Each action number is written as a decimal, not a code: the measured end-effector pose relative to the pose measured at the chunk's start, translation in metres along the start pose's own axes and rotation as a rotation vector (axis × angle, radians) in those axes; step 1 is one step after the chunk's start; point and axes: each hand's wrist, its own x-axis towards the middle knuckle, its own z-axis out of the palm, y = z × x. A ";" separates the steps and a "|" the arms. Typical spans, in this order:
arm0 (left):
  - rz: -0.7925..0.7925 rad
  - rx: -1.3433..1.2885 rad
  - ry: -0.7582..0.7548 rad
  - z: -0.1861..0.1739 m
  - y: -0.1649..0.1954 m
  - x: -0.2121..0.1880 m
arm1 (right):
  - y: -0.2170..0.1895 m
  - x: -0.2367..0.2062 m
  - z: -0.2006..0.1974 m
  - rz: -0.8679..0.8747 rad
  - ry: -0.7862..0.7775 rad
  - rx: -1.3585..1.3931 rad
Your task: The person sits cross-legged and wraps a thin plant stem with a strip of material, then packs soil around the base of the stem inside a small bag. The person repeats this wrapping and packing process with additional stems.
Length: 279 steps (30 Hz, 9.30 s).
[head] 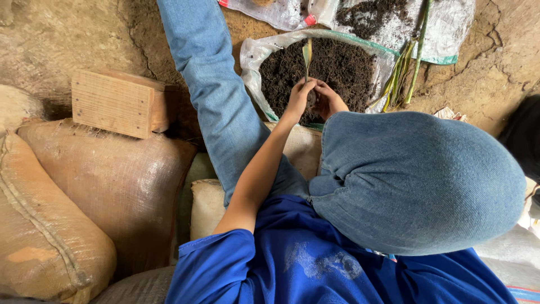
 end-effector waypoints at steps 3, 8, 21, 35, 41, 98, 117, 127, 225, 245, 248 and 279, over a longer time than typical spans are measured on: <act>0.115 0.060 0.162 0.012 -0.001 -0.002 | -0.002 -0.003 0.004 0.069 0.090 0.117; 0.131 0.489 0.309 0.010 -0.004 -0.002 | 0.000 0.002 0.001 0.115 0.129 0.164; 0.017 0.043 0.483 -0.003 -0.004 0.011 | 0.037 0.023 -0.005 -0.386 0.255 -0.508; -0.102 -0.199 0.419 -0.015 -0.002 0.021 | -0.026 0.044 -0.033 -0.262 0.346 -0.851; -0.164 0.214 0.292 -0.014 -0.007 0.022 | -0.022 0.039 -0.018 -0.313 0.215 -0.721; -0.306 -0.536 0.185 -0.010 -0.004 0.010 | 0.022 0.009 -0.036 -0.441 0.284 -0.767; -0.338 -0.602 0.414 -0.017 0.006 0.014 | 0.027 0.022 -0.019 -0.760 0.385 -1.075; -0.241 -0.883 0.260 -0.022 0.004 0.011 | -0.039 0.058 0.007 -0.872 0.252 -1.757; -0.426 -0.554 0.238 -0.010 -0.013 0.013 | 0.062 0.031 -0.076 -0.558 0.069 -1.166; -0.186 -0.030 0.460 -0.013 -0.007 0.014 | 0.043 0.020 -0.061 -0.329 0.213 -1.214; -0.101 0.071 0.527 -0.015 -0.008 0.019 | 0.041 0.015 -0.056 -0.318 0.352 -1.502; -0.371 0.032 0.413 -0.008 0.003 0.007 | -0.005 0.011 -0.024 -0.259 0.403 -0.566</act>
